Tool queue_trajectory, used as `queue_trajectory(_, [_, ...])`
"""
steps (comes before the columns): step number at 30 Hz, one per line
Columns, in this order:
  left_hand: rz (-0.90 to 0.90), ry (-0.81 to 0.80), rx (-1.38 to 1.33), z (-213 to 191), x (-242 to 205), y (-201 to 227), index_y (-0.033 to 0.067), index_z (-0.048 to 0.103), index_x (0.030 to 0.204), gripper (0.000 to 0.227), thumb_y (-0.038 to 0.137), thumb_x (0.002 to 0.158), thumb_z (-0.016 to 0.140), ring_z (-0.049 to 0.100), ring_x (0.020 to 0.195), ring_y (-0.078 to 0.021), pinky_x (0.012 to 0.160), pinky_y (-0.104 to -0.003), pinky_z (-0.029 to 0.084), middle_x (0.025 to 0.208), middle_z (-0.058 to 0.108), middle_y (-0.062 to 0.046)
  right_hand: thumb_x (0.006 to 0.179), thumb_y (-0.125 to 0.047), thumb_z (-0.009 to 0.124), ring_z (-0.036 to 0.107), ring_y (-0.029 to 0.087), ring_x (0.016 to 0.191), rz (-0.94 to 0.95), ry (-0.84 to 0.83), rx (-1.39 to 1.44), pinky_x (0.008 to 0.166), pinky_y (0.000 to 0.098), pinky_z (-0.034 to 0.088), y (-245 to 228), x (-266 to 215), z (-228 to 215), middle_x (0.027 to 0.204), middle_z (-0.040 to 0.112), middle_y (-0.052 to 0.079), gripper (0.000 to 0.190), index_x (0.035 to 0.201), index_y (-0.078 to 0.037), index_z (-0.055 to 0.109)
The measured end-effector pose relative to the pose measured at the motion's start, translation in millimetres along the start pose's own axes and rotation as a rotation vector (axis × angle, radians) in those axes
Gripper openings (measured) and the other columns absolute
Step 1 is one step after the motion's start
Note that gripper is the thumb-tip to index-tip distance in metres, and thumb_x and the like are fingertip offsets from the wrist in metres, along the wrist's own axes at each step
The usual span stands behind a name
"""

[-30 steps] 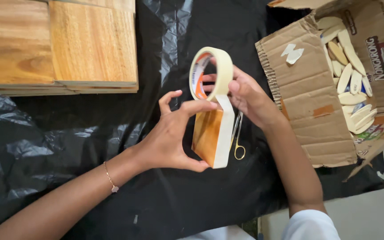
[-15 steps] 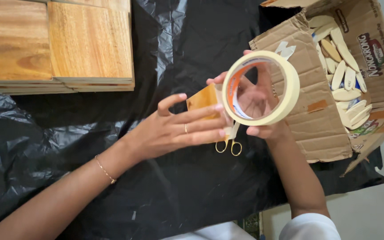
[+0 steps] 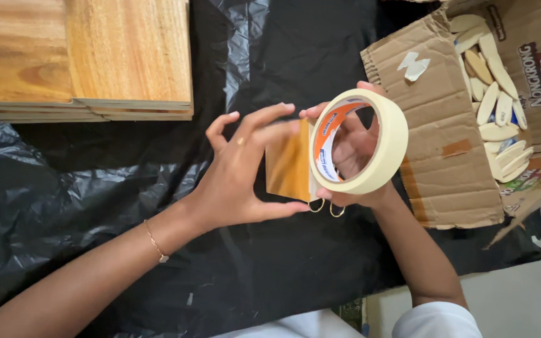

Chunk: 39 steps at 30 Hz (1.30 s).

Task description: The person applies adhesive tape to the edges of small wooden blocks by hand, using scissors to cut the tape and pressing it onto the wood surfaces.

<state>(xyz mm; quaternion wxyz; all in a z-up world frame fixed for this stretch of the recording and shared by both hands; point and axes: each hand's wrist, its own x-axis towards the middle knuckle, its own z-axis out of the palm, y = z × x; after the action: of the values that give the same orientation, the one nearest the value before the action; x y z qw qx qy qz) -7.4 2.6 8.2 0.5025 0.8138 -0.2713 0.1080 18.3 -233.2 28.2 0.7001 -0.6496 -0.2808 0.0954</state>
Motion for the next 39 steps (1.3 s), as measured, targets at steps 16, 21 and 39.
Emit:
queue_trajectory(16, [-0.090, -0.007, -0.156, 1.0, 1.0, 0.6, 0.0200, 0.045, 0.145, 0.097, 0.055, 0.065, 0.088, 0.057, 0.137, -0.0098, 0.119, -0.044, 0.001, 0.139, 0.060, 0.005, 0.077, -0.029, 0.092, 0.058, 0.007, 0.128, 0.030, 0.056, 0.013, 0.115, 0.0268, 0.049, -10.5, -0.4, 2.7, 0.148, 0.055, -0.014, 0.136, 0.172, -0.006, -0.001])
queue_trajectory(21, [-0.109, -0.043, -0.182, 1.3, 0.5, 0.2, 0.0207, 0.042, 0.147, 0.099, 0.055, 0.065, 0.086, 0.055, 0.141, -0.0120, 0.120, -0.049, 0.001, 0.142, 0.058, 0.004, 0.076, -0.017, 0.085, 0.059, 0.027, 0.128, 0.009, 0.058, -0.049, 0.117, 0.0393, 0.049, -29.2, 1.6, 6.8, 0.123, 0.061, 0.013, 0.124, 0.170, -0.008, 0.005])
queue_trajectory(39, [-0.082, -0.039, -0.224, 3.9, -1.1, -6.4, 0.0193, 0.047, 0.142, 0.099, 0.052, 0.059, 0.088, 0.060, 0.134, -0.0142, 0.119, -0.048, 0.005, 0.138, 0.061, 0.002, 0.099, 0.004, 0.064, 0.079, 0.028, 0.098, -0.126, -0.020, -0.335, 0.091, 0.0360, 0.071, -49.7, 25.0, 0.7, 0.122, 0.068, 0.027, 0.011, 0.104, -0.006, 0.061])
